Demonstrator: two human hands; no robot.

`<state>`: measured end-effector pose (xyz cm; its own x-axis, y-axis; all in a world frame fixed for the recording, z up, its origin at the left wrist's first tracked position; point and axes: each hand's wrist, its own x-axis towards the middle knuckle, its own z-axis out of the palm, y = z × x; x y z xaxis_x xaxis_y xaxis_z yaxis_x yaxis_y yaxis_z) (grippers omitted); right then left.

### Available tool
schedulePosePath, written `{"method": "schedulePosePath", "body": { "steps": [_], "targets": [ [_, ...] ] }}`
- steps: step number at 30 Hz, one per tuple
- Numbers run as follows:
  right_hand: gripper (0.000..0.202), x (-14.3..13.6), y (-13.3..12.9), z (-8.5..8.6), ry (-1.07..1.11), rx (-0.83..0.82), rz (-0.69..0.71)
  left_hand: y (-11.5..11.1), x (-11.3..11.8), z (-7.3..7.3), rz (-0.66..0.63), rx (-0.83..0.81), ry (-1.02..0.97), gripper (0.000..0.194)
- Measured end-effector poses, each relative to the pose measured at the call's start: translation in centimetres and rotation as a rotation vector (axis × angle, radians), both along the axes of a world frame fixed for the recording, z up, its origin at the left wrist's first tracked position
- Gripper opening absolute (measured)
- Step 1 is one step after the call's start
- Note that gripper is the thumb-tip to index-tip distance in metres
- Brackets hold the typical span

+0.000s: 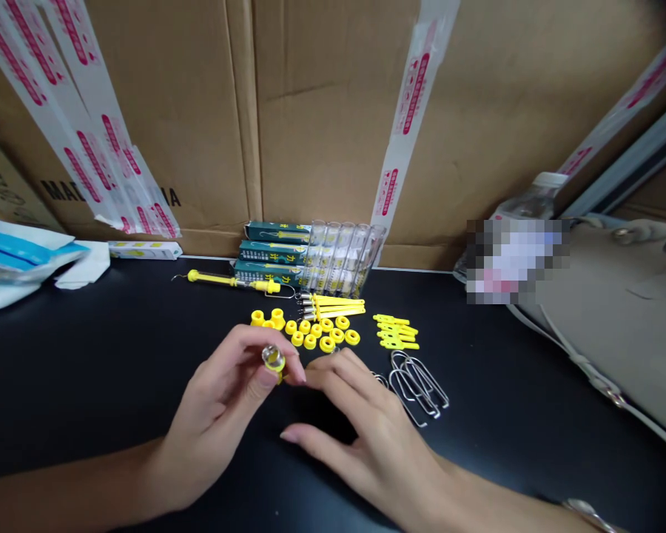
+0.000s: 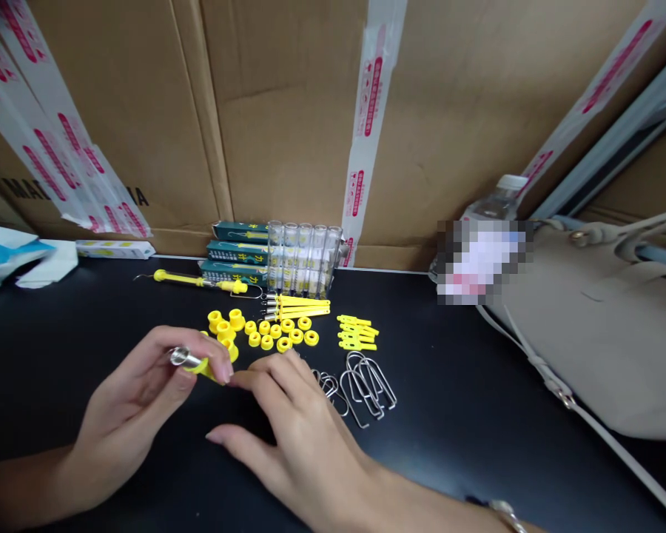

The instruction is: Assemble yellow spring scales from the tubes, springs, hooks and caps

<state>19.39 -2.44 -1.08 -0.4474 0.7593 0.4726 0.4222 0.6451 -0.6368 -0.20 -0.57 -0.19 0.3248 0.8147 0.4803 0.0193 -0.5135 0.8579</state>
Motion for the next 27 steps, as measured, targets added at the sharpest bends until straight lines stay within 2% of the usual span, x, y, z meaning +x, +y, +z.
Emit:
{"method": "schedulePosePath", "body": {
  "steps": [4, 8, 12, 18, 20, 23, 27],
  "targets": [
    [0.014, -0.1, 0.0, -0.1, 0.016, 0.039, -0.028, -0.1, 0.2, 0.2, -0.014, 0.031, -0.08, 0.007],
    [0.02, 0.1, 0.1, -0.1, 0.065, 0.022, -0.11, -0.2, 0.6, 0.4, -0.082, -0.013, -0.134, 0.004],
    [0.012, 1.0, 0.8, 0.2, 0.075, 0.063, -0.097, -0.2, 0.5, 0.3, -0.047, -0.019, -0.11, 0.007],
    [0.007, 3.1, 3.7, 1.3, 0.008, 0.241, -0.239, -0.1, 0.2, 0.2, 0.066, -0.04, -0.043, 0.01],
    [0.008, 3.8, 4.8, 1.4, -0.017, 0.303, -0.324, 0.0, 0.1, 0.1, 0.082, -0.03, -0.05, 0.013],
    [0.011, 4.7, 6.4, 1.1, -0.03, 0.308, -0.418, 0.3, -0.1, -0.1, 0.108, -0.006, -0.067, 0.014],
    [0.019, 5.7, 8.5, 0.2, -0.063, 0.296, -0.482, 0.6, -0.3, 0.0, 0.142, 0.067, 0.06, 0.031]
  ]
}}
